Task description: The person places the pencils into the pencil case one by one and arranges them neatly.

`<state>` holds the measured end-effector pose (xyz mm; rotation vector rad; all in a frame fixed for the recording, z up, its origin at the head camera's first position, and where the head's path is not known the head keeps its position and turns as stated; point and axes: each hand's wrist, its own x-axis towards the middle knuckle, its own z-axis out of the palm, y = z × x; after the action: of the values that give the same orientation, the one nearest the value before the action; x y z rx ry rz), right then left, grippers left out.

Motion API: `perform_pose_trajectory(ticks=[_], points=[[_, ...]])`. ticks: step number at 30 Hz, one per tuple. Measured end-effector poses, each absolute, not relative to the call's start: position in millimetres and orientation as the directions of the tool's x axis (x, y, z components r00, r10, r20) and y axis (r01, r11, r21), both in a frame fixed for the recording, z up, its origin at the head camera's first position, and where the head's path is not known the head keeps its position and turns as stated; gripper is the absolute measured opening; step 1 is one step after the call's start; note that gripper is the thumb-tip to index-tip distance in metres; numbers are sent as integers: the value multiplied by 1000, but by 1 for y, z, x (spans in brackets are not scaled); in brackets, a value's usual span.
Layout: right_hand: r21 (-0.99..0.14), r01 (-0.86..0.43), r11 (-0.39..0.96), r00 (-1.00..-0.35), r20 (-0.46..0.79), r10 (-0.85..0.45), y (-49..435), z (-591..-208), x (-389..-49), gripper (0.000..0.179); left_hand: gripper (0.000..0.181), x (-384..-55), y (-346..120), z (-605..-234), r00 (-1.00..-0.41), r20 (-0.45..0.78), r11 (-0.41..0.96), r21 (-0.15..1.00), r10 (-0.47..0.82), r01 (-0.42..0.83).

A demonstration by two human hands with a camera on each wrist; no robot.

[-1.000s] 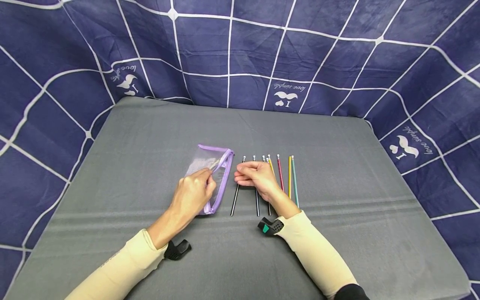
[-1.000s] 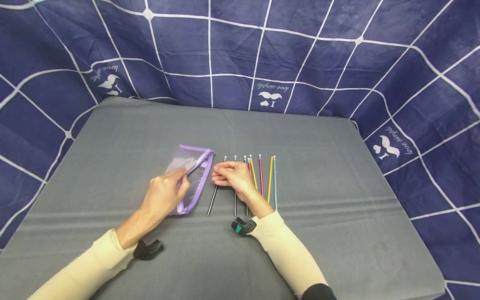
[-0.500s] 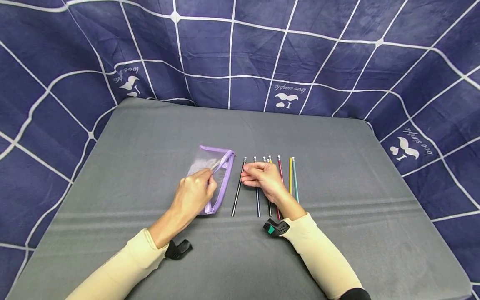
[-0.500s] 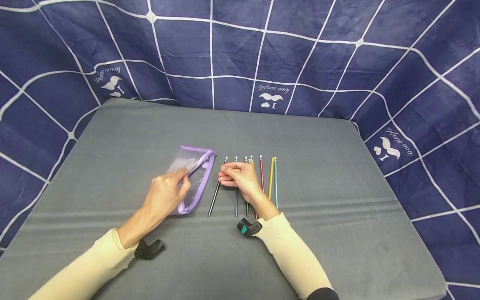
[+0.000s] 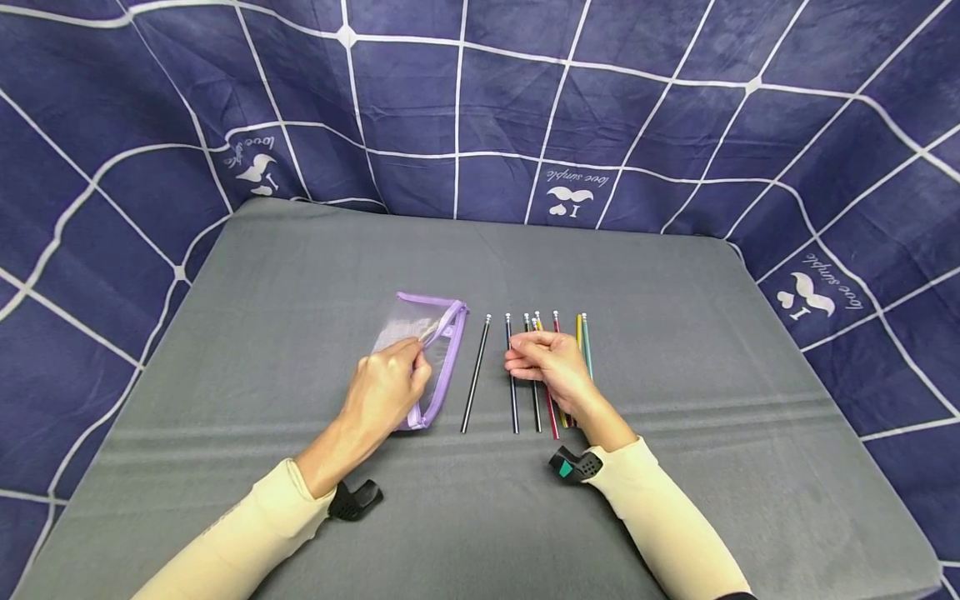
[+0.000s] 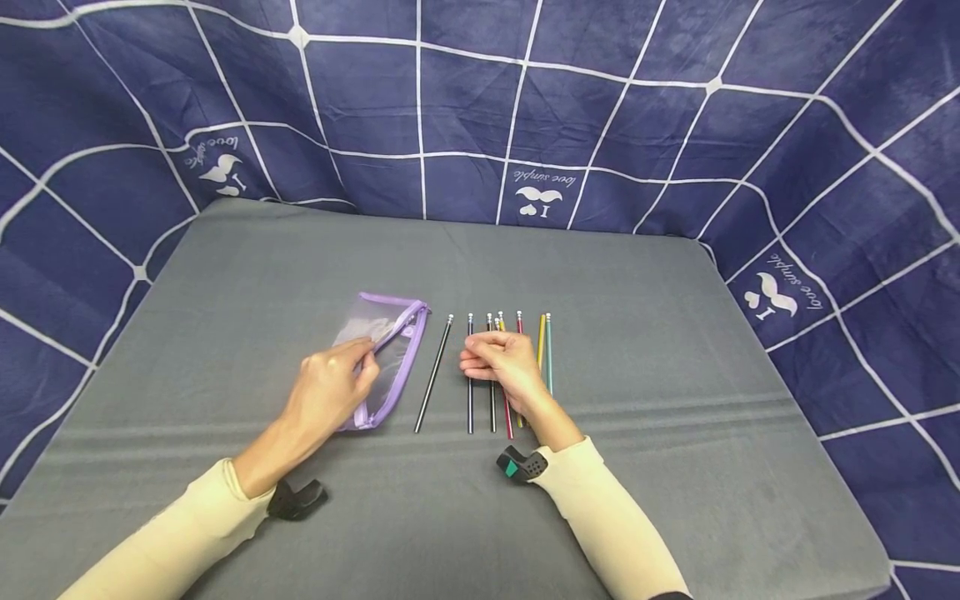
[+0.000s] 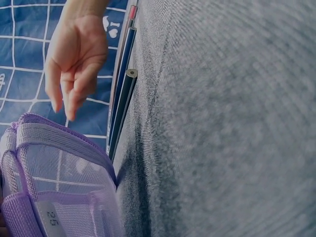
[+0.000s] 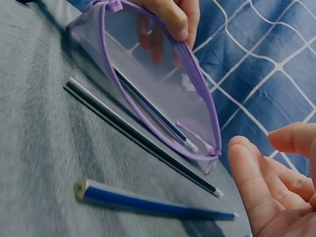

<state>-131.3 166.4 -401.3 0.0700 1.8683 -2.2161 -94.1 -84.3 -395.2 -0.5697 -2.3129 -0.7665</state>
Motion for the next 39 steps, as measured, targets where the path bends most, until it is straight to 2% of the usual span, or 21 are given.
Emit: perform_pose_trajectory(ticks=[13,20,26,31,39], points=[[-966,200,-165,-978,-188,-86,199,-399,-121,36,14,-95,-84,-398,-703,682,736,369,200,567],[-966,190,-178,-982,-183,-53,209,-398,-121,20,10,-95,-84,-397,-702,683,738,365,202,567],[-975,144,-170,-990,-142,-27,218,-399,-122,19,9,-96,-84,-397,-698,687,736,364,203,571],[-977,123,-172,-992,-127,13,226,-398,-122,10,9,-95,-84,-397,-693,690,735,357,208,577],[-978,108,-180,-991,-120,56,238,-399,-124,13,12,-95,-85,-395,-692,689,731,356,216,582]])
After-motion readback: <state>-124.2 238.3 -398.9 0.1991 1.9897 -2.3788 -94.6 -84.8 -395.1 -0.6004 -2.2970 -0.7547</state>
